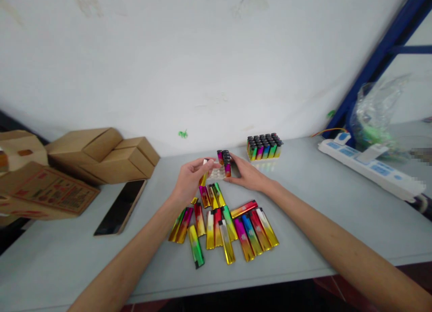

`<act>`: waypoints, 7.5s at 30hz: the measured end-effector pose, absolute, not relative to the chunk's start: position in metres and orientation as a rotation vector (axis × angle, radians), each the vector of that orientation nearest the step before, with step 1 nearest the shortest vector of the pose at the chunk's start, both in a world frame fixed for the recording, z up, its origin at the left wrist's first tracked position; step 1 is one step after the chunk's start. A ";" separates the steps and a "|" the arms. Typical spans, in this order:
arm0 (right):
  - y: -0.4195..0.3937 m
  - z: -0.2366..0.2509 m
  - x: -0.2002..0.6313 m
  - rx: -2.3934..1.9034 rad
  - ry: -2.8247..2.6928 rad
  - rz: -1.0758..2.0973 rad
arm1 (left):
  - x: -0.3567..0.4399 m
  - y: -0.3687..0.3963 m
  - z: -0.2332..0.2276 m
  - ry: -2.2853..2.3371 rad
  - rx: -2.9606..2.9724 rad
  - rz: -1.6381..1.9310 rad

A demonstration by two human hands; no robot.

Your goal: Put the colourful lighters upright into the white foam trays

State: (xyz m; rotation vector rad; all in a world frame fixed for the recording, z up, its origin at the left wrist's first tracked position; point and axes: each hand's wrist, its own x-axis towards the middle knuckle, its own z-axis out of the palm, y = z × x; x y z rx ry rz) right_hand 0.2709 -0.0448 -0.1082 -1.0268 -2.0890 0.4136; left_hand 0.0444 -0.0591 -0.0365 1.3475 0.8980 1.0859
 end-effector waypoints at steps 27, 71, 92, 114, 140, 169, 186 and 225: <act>-0.048 -0.105 0.273 -1.054 -2.101 0.437 | 0.035 -0.081 -0.044 1.327 2.020 1.096; -0.048 -0.105 0.269 -1.042 -2.110 0.409 | 0.047 -0.033 -0.056 1.108 1.931 1.177; -0.044 -0.109 0.269 -1.043 -2.120 0.378 | 0.057 -0.023 -0.055 1.121 1.838 1.241; -0.043 -0.111 0.269 -1.029 -2.115 0.363 | 0.067 -0.020 -0.065 1.402 2.230 1.145; -0.041 -0.115 0.270 -1.005 -2.109 0.351 | 0.039 -0.027 -0.049 1.112 2.496 1.090; -0.045 -0.109 0.271 -1.091 -2.111 0.382 | 0.038 -0.065 -0.037 1.148 2.791 0.195; -0.043 -0.110 0.272 -1.015 -2.125 0.378 | 0.054 -0.066 -0.051 0.970 1.938 0.937; -0.047 -0.107 0.272 -1.082 -2.122 0.367 | 0.059 -0.069 -0.033 0.908 1.271 0.908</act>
